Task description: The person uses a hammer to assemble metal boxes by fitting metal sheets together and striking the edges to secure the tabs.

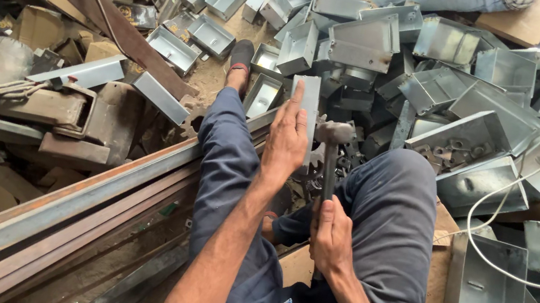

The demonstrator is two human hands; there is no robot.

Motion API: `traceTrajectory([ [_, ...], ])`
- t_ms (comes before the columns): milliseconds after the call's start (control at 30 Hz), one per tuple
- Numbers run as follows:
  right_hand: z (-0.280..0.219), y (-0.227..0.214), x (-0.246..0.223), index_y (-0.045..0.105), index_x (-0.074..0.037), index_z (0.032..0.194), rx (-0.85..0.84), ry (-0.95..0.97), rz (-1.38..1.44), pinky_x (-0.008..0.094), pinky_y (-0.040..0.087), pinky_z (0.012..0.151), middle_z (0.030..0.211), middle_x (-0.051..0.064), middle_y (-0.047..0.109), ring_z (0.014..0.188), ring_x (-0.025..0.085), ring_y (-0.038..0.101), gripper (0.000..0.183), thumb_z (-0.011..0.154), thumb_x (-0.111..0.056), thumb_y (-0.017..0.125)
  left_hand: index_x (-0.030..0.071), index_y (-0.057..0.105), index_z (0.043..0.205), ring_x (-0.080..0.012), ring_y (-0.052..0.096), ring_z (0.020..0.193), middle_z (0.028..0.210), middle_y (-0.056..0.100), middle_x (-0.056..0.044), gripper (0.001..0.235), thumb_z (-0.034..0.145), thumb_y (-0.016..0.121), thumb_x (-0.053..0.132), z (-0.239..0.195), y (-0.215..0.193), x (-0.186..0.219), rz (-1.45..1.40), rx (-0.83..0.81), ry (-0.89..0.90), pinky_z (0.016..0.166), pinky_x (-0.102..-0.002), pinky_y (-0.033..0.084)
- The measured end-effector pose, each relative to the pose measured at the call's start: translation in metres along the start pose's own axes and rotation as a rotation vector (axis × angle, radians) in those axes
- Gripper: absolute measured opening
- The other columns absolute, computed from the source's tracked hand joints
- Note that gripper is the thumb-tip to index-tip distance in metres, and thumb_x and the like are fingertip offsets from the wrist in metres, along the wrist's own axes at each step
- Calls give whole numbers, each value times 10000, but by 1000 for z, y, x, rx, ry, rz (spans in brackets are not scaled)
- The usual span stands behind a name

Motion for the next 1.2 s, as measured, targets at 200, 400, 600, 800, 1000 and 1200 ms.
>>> traceTrajectory([
  [200, 8, 0, 21, 498, -43, 866, 10, 11, -147, 314, 393, 348, 498, 36, 445, 362, 134, 461, 461, 1087, -407, 323, 254, 316, 1621, -434, 585, 1296, 1433, 564, -253, 532, 1097, 404, 238, -1, -1, 1, -29, 48, 43, 1040, -472, 503],
  [400, 10, 8, 28, 536, -48, 861, -37, -9, -185, 303, 366, 380, 497, 33, 458, 391, 128, 440, 474, 1111, -406, 353, 242, 330, 1615, -422, 620, 1255, 1391, 607, -244, 528, 1094, 410, 221, -3, -8, 4, -46, 48, 26, 1033, -470, 510],
  [600, 5, -1, 9, 502, -71, 888, -29, 32, 89, 283, 340, 305, 498, -6, 411, 327, 112, 395, 451, 1086, -427, 309, 237, 302, 1621, -439, 587, 1277, 1418, 572, -254, 549, 1084, 415, 232, -13, -9, 3, -46, 11, -27, 1015, -474, 509],
  [800, 11, 2, 30, 503, -55, 895, -51, 213, -5, 301, 380, 315, 509, 4, 425, 342, 119, 422, 462, 1083, -429, 309, 263, 291, 1624, -436, 594, 1282, 1438, 558, -255, 552, 1087, 408, 223, -14, -3, 7, -29, 21, -17, 1026, -471, 515],
  [1000, 15, 0, 10, 577, -18, 883, -14, -77, -280, 388, 385, 443, 485, 97, 469, 406, 195, 475, 462, 1087, -372, 363, 274, 280, 1623, -427, 615, 1247, 1425, 567, -243, 554, 1083, 399, 226, -17, -9, 13, -9, 3, -51, 995, -469, 523],
  [1200, 15, -3, 8, 549, -22, 852, 33, -33, -199, 325, 384, 398, 479, 54, 456, 372, 147, 459, 521, 1113, -407, 315, 243, 307, 1618, -444, 608, 1241, 1423, 568, -250, 543, 1086, 410, 215, -34, -12, 26, 3, 18, -10, 982, -493, 528],
])
Point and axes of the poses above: each hand's wrist, its own z-axis towards the middle knuckle, its own y-axis out of the palm, x = y × z, the point moved 8 cm from there along z, towards the middle knuckle
